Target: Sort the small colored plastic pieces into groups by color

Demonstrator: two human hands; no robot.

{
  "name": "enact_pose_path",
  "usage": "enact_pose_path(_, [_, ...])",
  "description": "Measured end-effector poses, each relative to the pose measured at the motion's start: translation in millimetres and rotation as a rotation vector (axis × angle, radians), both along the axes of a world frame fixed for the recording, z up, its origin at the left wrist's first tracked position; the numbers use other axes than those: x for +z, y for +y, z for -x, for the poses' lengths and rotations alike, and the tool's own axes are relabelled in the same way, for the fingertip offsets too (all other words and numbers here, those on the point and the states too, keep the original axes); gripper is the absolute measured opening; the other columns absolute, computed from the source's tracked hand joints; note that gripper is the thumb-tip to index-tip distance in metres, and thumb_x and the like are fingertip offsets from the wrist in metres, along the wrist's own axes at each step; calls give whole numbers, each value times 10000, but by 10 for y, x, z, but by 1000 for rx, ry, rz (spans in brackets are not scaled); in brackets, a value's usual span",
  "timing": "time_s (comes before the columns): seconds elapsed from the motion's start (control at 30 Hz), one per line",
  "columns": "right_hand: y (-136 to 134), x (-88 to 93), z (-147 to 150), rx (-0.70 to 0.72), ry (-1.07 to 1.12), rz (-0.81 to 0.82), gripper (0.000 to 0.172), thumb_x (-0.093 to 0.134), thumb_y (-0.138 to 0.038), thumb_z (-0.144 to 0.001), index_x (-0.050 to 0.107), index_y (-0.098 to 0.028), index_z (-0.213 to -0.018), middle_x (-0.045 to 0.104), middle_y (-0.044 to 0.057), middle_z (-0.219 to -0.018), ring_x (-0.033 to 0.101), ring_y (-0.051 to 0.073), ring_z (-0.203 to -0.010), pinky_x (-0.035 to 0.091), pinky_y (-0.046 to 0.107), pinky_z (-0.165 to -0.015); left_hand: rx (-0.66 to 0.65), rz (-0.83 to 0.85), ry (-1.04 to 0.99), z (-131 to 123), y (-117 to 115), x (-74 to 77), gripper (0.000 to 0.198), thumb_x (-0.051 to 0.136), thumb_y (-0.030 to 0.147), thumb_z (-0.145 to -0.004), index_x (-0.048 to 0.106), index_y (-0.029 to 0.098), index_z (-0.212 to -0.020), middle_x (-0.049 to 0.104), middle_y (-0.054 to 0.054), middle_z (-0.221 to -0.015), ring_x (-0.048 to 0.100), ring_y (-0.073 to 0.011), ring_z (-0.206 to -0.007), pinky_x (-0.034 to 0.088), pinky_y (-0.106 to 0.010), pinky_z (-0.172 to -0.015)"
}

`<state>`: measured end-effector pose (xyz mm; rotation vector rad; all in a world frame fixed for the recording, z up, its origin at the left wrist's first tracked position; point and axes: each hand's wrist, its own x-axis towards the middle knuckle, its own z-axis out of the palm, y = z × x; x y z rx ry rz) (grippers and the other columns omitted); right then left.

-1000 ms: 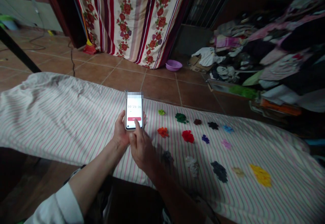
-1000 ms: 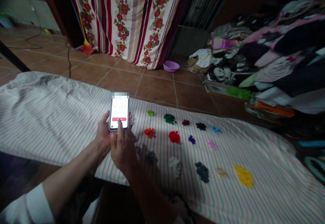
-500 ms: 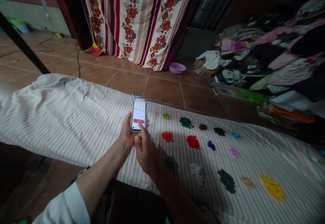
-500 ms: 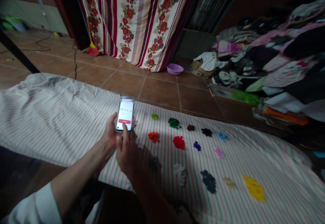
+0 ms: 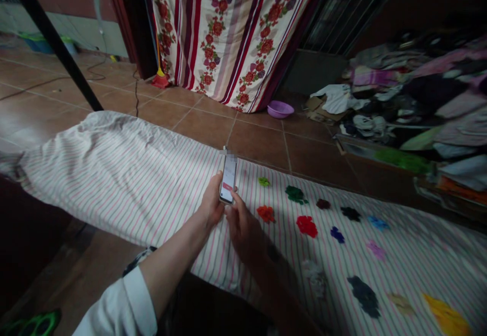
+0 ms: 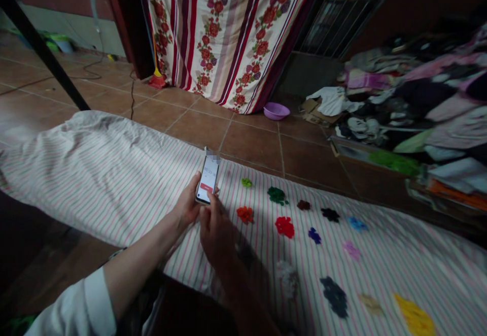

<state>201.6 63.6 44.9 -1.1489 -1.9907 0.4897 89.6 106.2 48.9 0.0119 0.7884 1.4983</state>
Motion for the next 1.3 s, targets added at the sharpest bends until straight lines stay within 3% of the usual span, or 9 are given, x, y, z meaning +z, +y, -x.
enact_pose_path(0.1, [190, 32, -279, -98, -78, -115, 400, 393, -328, -953, 591, -152, -1252, 703, 136, -1023, 657, 250, -957, 535, 422, -865, 78, -27, 155, -50, -31, 44, 286, 632, 445, -837, 599, 173, -920, 625, 7, -691, 605, -126, -581, 507, -265, -640])
enact_pose_path(0.17, [302, -4, -503, -192, -143, -197, 390, 422, -327, -931, 620, -127, -1200, 672, 172, -1108, 600, 289, -1071, 488, 494, -941, 91, -27, 240, -62, -60, 80, 283, 656, 449, -815, 593, 185, -895, 606, 19, -664, 597, -124, -567, 492, -249, -604])
enact_pose_path(0.37, [371, -310, -924, -225, -234, -185, 367, 425, -354, -935, 677, -157, -1115, 634, 167, -1196, 499, 310, -1215, 417, 549, -1014, 52, -41, 403, -39, -140, 162, 222, 690, 409, -784, 590, 211, -799, 543, 45, -585, 554, -101, -524, 443, -196, -529])
enact_pose_path(0.57, [408, -307, -949, -140, -280, -69, 355, 565, -378, -889, 677, -181, -1162, 644, 135, -1200, 543, 286, -1151, 445, 499, -1001, 31, 10, 567, -12, -201, 150, 305, 687, 491, -748, 577, 207, -758, 499, 50, -559, 502, -91, -484, 381, -181, -441])
enact_pose_path(0.73, [450, -230, -921, -121, -286, -11, 355, 626, -296, -847, 674, -236, -1193, 637, 113, -1223, 531, 277, -1175, 452, 477, -998, 25, 38, 632, 52, -223, 195, 313, 649, 498, -771, 555, 200, -786, 533, 41, -605, 529, -98, -494, 425, -193, -457])
enact_pose_path(0.83, [460, -199, -905, -75, -280, 16, 353, 642, -264, -836, 683, -243, -1185, 644, 106, -1213, 530, 272, -1176, 453, 464, -1002, -30, 139, 558, 112, -210, 297, 246, 546, 426, -866, 570, 181, -859, 575, 6, -628, 565, -118, -503, 446, -210, -457])
enact_pose_path(1.0, [481, -183, -857, -29, -271, 51, 286, 651, -211, -827, 720, -249, -1103, 661, 86, -1180, 537, 244, -1146, 442, 441, -1012, -140, 253, 414, 219, -167, 410, 344, 360, 403, -956, 582, 140, -977, 619, -44, -653, 612, -163, -517, 490, -258, -458])
enact_pose_path(1.3, [492, -135, -882, 40, -263, 118, 157, 635, -130, -821, 735, -208, -915, 689, 64, -1068, 578, 199, -1047, 443, 377, -969, -150, 249, 422, 220, -183, 419, 351, 360, 362, -957, 586, 121, -1077, 646, -49, -676, 638, -175, -533, 525, -274, -472])
